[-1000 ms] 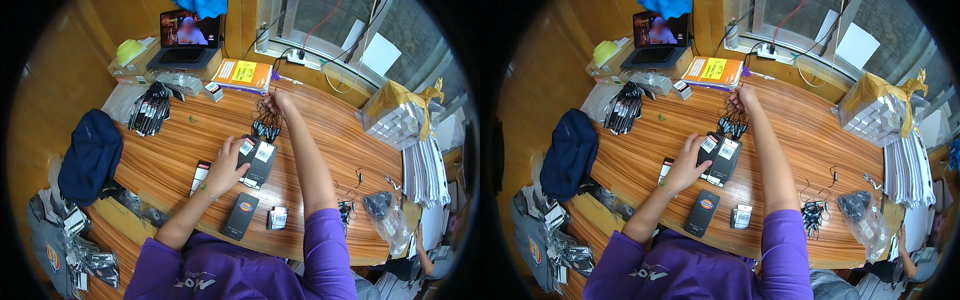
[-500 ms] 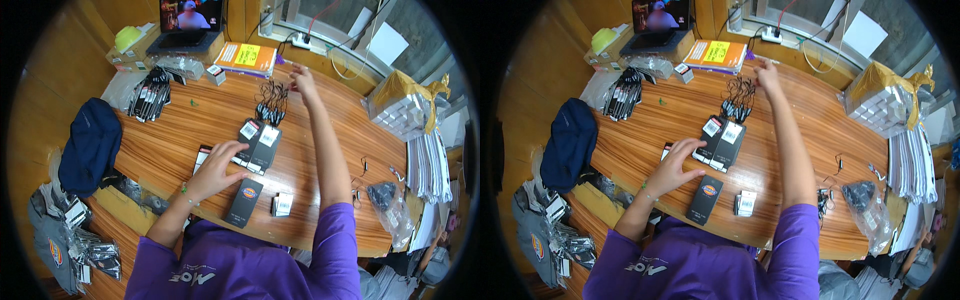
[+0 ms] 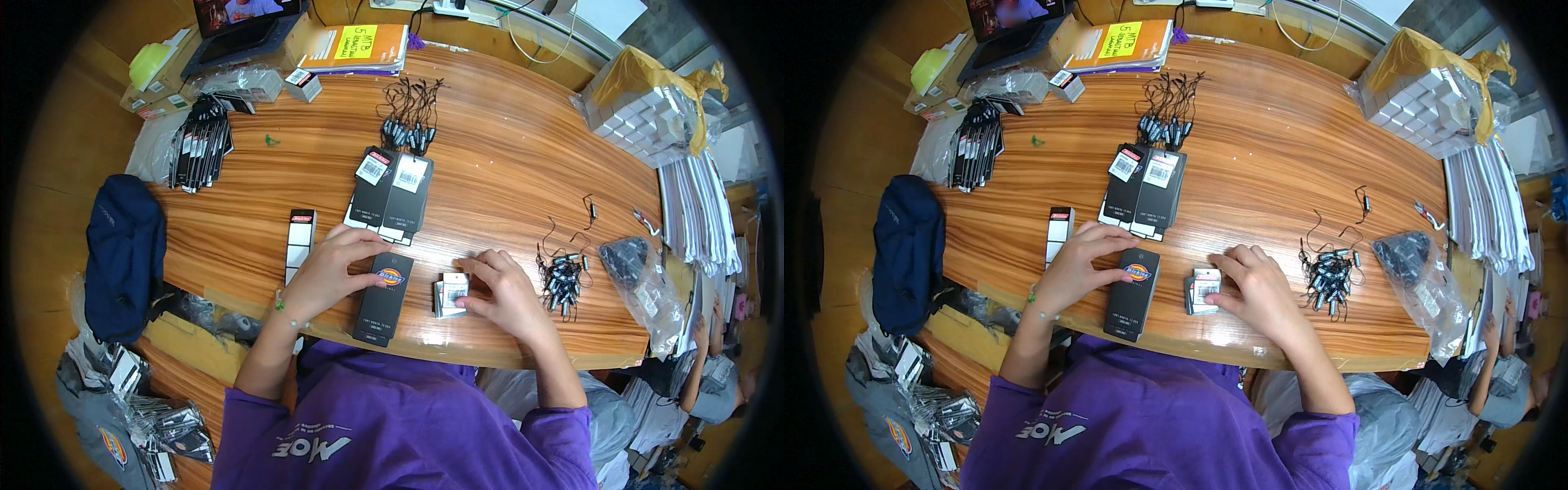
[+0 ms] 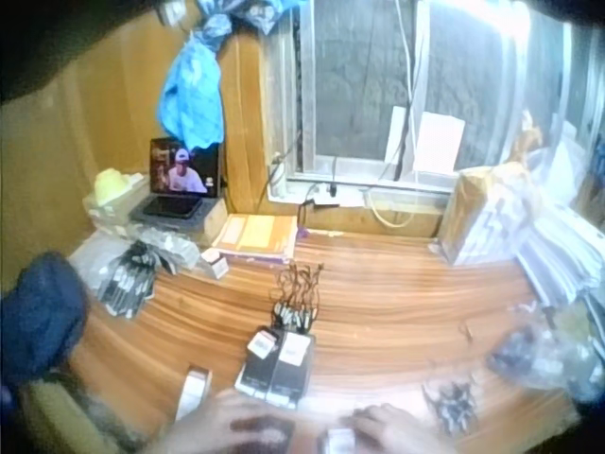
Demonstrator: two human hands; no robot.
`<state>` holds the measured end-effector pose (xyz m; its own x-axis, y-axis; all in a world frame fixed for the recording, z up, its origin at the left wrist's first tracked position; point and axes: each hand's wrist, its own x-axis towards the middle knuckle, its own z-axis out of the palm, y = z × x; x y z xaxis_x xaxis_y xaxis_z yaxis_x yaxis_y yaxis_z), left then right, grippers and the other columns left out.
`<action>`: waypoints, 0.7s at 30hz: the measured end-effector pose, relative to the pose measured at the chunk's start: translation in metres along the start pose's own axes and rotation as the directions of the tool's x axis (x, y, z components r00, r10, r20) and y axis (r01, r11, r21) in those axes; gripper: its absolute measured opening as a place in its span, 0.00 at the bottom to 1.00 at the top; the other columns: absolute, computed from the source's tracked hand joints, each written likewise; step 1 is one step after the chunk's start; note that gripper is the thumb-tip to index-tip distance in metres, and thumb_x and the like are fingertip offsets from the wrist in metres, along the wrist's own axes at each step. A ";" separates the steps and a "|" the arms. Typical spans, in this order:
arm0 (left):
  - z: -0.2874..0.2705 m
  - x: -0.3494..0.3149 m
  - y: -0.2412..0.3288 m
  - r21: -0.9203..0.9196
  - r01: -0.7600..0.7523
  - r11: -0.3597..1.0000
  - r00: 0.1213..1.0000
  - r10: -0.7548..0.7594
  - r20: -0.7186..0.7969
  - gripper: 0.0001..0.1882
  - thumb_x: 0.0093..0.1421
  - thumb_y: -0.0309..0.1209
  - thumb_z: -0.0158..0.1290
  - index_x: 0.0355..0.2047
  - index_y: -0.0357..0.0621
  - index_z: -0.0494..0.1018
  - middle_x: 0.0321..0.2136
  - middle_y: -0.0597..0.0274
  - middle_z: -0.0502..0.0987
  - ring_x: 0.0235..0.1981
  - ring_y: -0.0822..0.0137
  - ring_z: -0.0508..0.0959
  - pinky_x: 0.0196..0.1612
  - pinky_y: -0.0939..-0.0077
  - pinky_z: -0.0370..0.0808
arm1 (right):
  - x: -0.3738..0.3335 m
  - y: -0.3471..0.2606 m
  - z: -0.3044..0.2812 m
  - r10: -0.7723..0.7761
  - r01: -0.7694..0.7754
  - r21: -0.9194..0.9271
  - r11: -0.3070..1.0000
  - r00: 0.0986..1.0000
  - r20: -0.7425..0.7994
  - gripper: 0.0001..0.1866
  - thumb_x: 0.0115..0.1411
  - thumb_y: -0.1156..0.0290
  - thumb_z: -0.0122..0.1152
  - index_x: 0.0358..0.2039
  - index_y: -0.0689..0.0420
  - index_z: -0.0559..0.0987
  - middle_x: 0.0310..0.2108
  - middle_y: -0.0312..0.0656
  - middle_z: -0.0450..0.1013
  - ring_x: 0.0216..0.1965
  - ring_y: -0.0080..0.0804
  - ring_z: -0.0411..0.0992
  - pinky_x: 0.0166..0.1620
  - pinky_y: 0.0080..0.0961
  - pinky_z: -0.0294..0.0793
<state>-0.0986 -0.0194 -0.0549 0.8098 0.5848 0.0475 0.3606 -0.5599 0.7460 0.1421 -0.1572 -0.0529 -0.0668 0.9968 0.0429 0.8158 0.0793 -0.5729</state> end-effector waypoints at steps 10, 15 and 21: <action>-0.001 -0.006 0.002 -0.063 0.171 0.983 0.985 -0.171 0.012 0.24 0.41 0.32 0.64 0.40 0.44 0.72 0.38 0.60 0.69 0.45 0.60 0.68 0.49 0.69 0.65 | -0.007 0.004 0.011 0.207 -0.192 0.271 0.943 0.978 -0.027 0.13 0.44 0.75 0.66 0.32 0.61 0.75 0.26 0.41 0.68 0.28 0.32 0.67 0.33 0.26 0.68; -0.004 -0.010 0.005 -0.215 0.245 0.945 0.969 -0.245 0.027 0.21 0.44 0.25 0.62 0.40 0.41 0.69 0.34 0.63 0.73 0.37 0.69 0.73 0.41 0.77 0.70 | -0.016 0.004 0.013 0.337 -0.316 0.508 0.801 0.940 0.054 0.07 0.49 0.75 0.63 0.29 0.62 0.76 0.23 0.40 0.71 0.21 0.26 0.67 0.27 0.21 0.67; -0.010 -0.010 0.021 -0.670 0.346 0.657 0.923 -0.365 0.119 0.14 0.54 0.16 0.51 0.41 0.35 0.67 0.35 0.58 0.76 0.38 0.73 0.76 0.40 0.83 0.72 | -0.016 -0.030 0.012 0.123 -0.029 0.671 0.741 0.988 -0.094 0.08 0.50 0.76 0.62 0.32 0.63 0.77 0.26 0.40 0.73 0.25 0.24 0.70 0.30 0.19 0.69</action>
<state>-0.1040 -0.0312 -0.0335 0.6715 0.6742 -0.3074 0.2068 0.2278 0.9515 0.1124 -0.1751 -0.0461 0.0880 0.9949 0.0487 0.2214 0.0282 -0.9748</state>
